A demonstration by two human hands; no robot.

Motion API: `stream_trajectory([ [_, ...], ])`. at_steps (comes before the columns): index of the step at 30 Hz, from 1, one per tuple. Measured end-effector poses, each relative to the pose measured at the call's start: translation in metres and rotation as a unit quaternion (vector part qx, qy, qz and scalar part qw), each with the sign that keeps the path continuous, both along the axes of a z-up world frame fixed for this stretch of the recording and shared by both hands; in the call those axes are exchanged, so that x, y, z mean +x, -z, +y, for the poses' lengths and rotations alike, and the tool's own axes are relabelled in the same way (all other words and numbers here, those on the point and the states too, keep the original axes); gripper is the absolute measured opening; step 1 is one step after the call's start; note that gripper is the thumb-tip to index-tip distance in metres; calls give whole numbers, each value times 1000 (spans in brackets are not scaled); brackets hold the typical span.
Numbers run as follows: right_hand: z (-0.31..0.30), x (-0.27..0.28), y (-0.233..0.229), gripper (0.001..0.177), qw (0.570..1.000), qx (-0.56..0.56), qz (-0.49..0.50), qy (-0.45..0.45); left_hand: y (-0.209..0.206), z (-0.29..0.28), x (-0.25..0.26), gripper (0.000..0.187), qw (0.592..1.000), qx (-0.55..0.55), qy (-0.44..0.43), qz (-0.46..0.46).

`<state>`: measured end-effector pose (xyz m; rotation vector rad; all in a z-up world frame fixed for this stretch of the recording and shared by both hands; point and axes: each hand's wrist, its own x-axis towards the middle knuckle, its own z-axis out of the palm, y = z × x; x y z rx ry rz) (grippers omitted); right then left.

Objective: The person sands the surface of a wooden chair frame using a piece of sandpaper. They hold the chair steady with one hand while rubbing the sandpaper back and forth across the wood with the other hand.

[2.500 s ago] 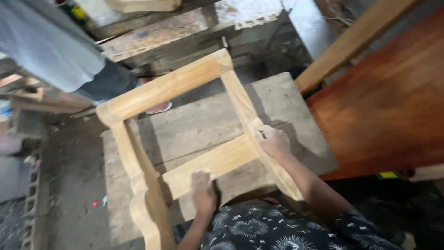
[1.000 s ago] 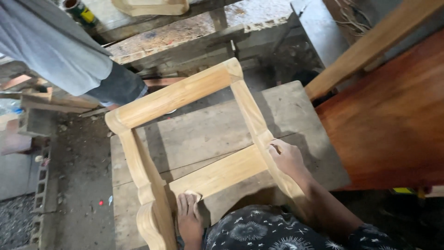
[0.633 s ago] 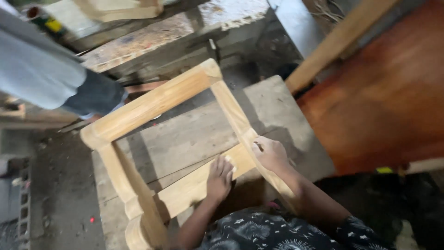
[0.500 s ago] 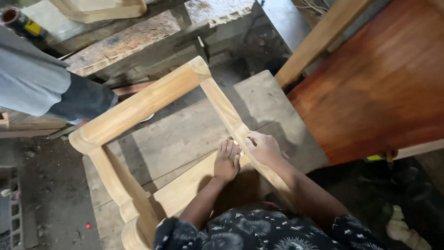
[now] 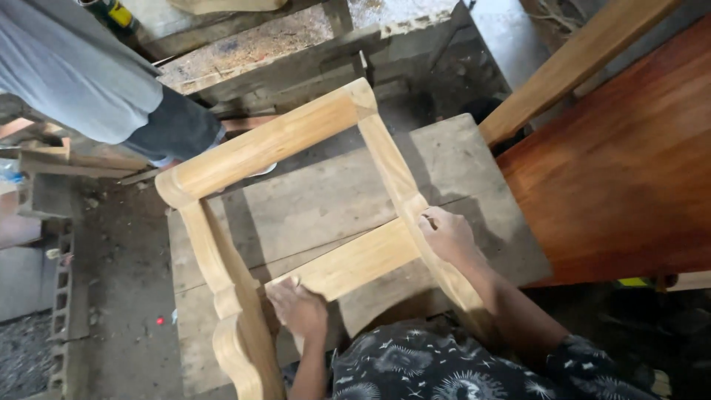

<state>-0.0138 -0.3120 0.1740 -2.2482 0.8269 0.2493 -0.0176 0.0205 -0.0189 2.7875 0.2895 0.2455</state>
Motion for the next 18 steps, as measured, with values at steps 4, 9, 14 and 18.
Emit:
stream_trajectory([
  [4,-8,-2,14,32,1000,-10,-28,-8,3,-91,17,50,970,-121,211,-1],
  [9,-11,-7,29,32,999,11,-51,15,5,-193,24,78,871,69,485,33],
  [14,-15,-3,25,34,999,2,-52,1,15,-134,29,63,877,-56,475,-41],
  [18,-14,-5,29,33,998,21,-55,0,33,-10,-5,61,943,-8,315,-106],
])
